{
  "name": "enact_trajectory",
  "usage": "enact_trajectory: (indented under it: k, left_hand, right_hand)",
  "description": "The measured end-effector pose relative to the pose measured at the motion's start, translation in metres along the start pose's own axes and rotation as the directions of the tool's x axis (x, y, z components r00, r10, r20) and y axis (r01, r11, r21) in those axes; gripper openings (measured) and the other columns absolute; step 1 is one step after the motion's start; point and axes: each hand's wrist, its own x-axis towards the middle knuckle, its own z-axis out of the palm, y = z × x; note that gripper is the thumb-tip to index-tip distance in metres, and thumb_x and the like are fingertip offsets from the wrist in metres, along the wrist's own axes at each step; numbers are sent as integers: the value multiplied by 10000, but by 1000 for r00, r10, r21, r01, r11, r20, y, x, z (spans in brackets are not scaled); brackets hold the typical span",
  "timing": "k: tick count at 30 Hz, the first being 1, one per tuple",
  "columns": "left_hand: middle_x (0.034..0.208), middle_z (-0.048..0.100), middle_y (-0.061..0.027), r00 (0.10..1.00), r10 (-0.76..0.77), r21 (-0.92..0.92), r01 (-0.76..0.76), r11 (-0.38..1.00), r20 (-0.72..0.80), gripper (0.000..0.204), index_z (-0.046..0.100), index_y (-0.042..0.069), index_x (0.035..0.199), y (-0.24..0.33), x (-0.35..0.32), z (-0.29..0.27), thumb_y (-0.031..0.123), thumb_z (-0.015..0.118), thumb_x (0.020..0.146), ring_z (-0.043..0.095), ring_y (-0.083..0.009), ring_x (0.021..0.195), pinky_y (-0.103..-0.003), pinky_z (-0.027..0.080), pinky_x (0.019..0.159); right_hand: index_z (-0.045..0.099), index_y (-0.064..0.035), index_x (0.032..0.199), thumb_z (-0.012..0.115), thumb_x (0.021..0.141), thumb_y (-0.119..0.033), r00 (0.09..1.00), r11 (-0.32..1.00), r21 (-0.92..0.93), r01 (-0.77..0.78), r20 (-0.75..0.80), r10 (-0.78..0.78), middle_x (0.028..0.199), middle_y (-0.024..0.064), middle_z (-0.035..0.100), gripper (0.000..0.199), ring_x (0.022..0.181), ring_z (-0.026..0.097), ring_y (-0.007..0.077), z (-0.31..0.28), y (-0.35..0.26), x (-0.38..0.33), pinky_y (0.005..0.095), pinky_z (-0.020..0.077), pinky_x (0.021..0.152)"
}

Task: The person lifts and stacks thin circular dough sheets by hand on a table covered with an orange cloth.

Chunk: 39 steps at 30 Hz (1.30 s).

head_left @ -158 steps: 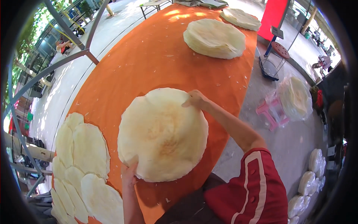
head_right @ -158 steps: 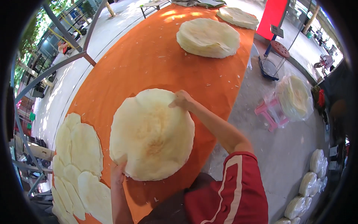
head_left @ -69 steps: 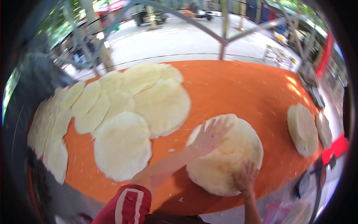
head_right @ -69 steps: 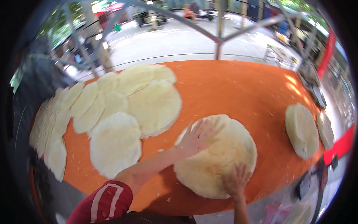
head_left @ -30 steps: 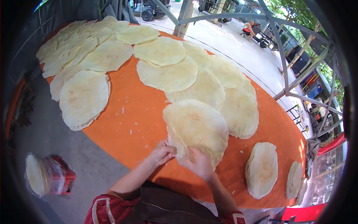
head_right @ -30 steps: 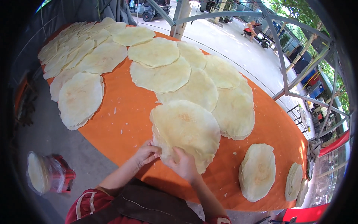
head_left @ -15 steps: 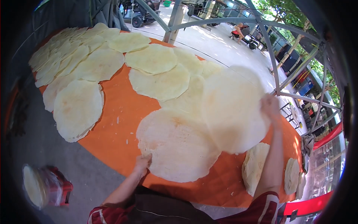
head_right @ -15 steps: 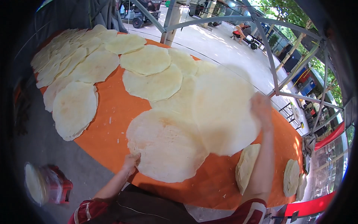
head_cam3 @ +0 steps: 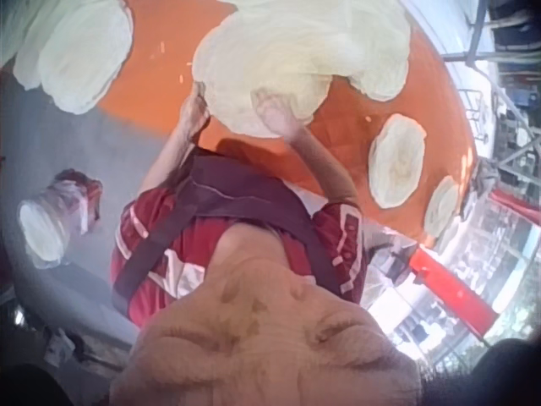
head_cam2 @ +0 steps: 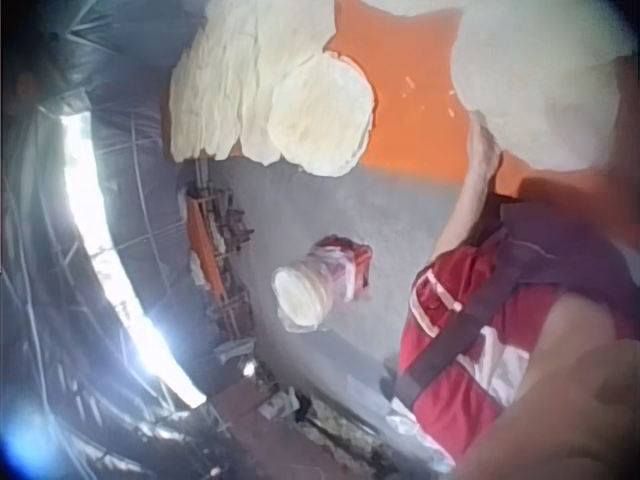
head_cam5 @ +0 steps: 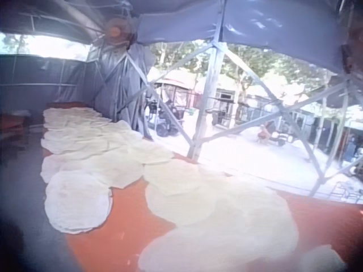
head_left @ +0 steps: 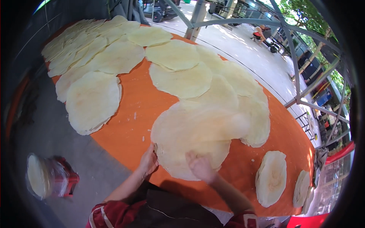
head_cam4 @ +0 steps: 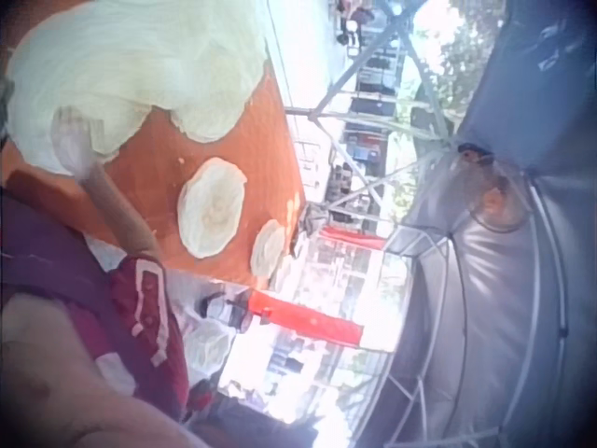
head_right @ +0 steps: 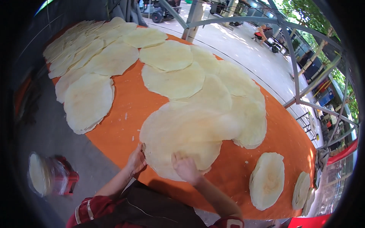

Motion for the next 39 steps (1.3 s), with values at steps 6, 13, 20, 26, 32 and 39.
enact_trajectory:
  k: [6, 13, 20, 26, 32, 39]
  left_hand:
    - [1167, 502, -76, 986, 98, 145, -78, 986, -138, 440, 384, 54, 1225, -13, 1, -18, 377, 347, 929, 509, -190, 1042, -341, 448, 844]
    - [1056, 549, -70, 925, 332, 186, -300, 936, -182, 341, 442, 6, 1148, -18, 5, -7, 242, 475, 904, 532, -126, 886, -277, 465, 734]
    - [741, 617, -38, 787, 580, 706, -288, 647, -211, 211, 604, -29, 921, 2, 8, 12, 160, 556, 839, 542, -101, 601, -256, 452, 544]
    - [819, 632, -75, 850, 460, 685, -177, 707, -256, 227, 580, -35, 972, 72, -21, -31, 146, 566, 835, 589, -127, 649, -249, 472, 575]
    - [736, 590, -85, 688, 643, 886, 2, 463, -337, 337, 522, -44, 955, 60, -20, -53, 179, 667, 748, 548, -122, 619, -266, 445, 544]
    - [826, 584, -113, 900, 374, 455, -242, 857, -226, 386, 435, -40, 1119, 79, -20, 37, 159, 591, 828, 614, -211, 761, -325, 532, 700]
  right_hand:
    - [494, 8, 948, 530, 647, -76, 999, 960, 277, -40, 30, 33, 890, 118, 530, 315, 723, 570, 212, -58, -35, 4, 298, 463, 601]
    - [477, 36, 1085, 603, 634, -198, 983, 949, 307, -67, 181, 11, 1087, 171, 524, 524, 799, 568, 226, -44, -34, -28, 333, 453, 676]
    - [577, -36, 1017, 631, 754, -333, 998, 796, 604, 25, -68, 20, 950, 109, 587, 400, 737, 579, 250, -37, 39, 1, 342, 458, 711]
    - [491, 71, 1040, 622, 766, -112, 731, -324, 883, -339, 464, 500, 729, 95, 576, 355, 650, 587, 209, 57, 153, 137, 321, 515, 614]
    - [503, 22, 860, 625, 751, -125, 431, -910, 413, -43, 829, 356, 640, 72, 525, 220, 495, 518, 192, 127, 206, 238, 318, 478, 478]
    - [461, -74, 703, 563, 800, -160, 784, -757, 650, 70, 433, 445, 540, 52, 468, 165, 400, 448, 178, -5, 152, 210, 301, 394, 377]
